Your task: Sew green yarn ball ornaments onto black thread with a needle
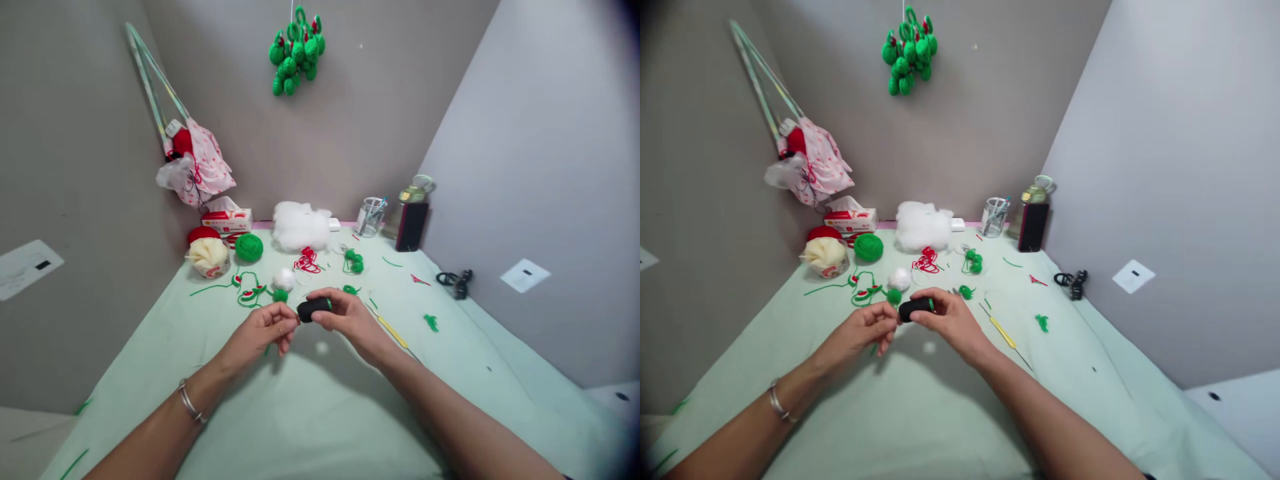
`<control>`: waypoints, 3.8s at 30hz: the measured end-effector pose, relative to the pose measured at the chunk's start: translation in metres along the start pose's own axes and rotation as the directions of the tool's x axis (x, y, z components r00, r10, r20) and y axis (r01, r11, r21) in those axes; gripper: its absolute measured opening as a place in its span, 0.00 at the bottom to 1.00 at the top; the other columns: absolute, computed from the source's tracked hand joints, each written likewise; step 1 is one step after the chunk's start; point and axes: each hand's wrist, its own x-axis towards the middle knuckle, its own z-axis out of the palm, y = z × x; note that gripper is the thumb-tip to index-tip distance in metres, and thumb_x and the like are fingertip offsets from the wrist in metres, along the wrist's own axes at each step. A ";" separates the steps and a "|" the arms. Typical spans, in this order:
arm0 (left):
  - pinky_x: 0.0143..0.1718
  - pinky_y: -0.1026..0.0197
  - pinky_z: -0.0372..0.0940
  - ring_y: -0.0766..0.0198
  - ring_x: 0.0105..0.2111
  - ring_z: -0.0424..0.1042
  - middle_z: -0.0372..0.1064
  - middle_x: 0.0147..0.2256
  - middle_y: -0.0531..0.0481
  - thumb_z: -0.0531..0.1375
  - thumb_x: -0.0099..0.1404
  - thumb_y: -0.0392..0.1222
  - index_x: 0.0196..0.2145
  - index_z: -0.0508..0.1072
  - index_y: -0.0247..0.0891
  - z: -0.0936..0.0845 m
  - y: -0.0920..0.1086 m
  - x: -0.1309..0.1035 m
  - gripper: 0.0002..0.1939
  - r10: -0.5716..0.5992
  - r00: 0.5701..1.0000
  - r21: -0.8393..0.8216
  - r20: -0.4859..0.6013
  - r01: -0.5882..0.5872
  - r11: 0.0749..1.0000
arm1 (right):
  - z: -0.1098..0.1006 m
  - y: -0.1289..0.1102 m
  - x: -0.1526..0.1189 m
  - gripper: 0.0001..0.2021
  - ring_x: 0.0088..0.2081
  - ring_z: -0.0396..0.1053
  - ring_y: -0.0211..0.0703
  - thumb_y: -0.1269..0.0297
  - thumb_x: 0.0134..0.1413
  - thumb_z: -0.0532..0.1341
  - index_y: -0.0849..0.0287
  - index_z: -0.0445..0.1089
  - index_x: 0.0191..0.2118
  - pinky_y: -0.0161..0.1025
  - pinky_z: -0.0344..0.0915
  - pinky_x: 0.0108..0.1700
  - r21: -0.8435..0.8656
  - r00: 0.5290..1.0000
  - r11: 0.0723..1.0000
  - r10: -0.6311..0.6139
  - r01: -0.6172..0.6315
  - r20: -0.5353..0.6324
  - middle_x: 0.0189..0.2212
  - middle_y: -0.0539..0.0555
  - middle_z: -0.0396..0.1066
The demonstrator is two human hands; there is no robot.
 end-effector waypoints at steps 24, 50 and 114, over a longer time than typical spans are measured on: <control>0.36 0.66 0.62 0.67 0.31 0.64 0.67 0.28 0.53 0.67 0.62 0.44 0.27 0.76 0.37 -0.019 0.016 -0.002 0.09 0.219 0.960 0.035 -0.174 -0.216 0.976 | -0.018 0.007 0.012 0.18 0.27 0.66 0.33 0.57 0.46 0.74 0.60 0.75 0.41 0.34 0.63 0.32 0.284 0.998 0.959 0.033 -0.018 -0.051 0.29 0.50 0.72; 0.18 0.69 0.47 0.77 0.16 0.44 0.61 0.25 0.57 0.64 0.62 0.53 0.29 0.65 0.36 -0.090 0.054 -0.018 0.18 0.218 0.951 0.105 -0.219 -0.199 0.974 | -0.110 -0.024 0.027 0.07 0.31 0.75 0.39 0.66 0.60 0.63 0.60 0.78 0.35 0.27 0.75 0.28 0.502 0.764 0.796 0.081 0.336 -0.640 0.34 0.58 0.77; 0.21 0.70 0.49 0.73 0.15 0.44 0.43 0.13 0.63 0.64 0.65 0.47 0.31 0.74 0.36 -0.061 0.055 -0.023 0.11 0.424 0.796 -0.062 -0.433 -0.495 0.867 | -0.054 -0.018 0.013 0.13 0.26 0.64 0.30 0.72 0.60 0.60 0.63 0.67 0.51 0.19 0.61 0.16 0.845 0.993 0.535 0.093 0.013 -0.074 0.30 0.51 0.66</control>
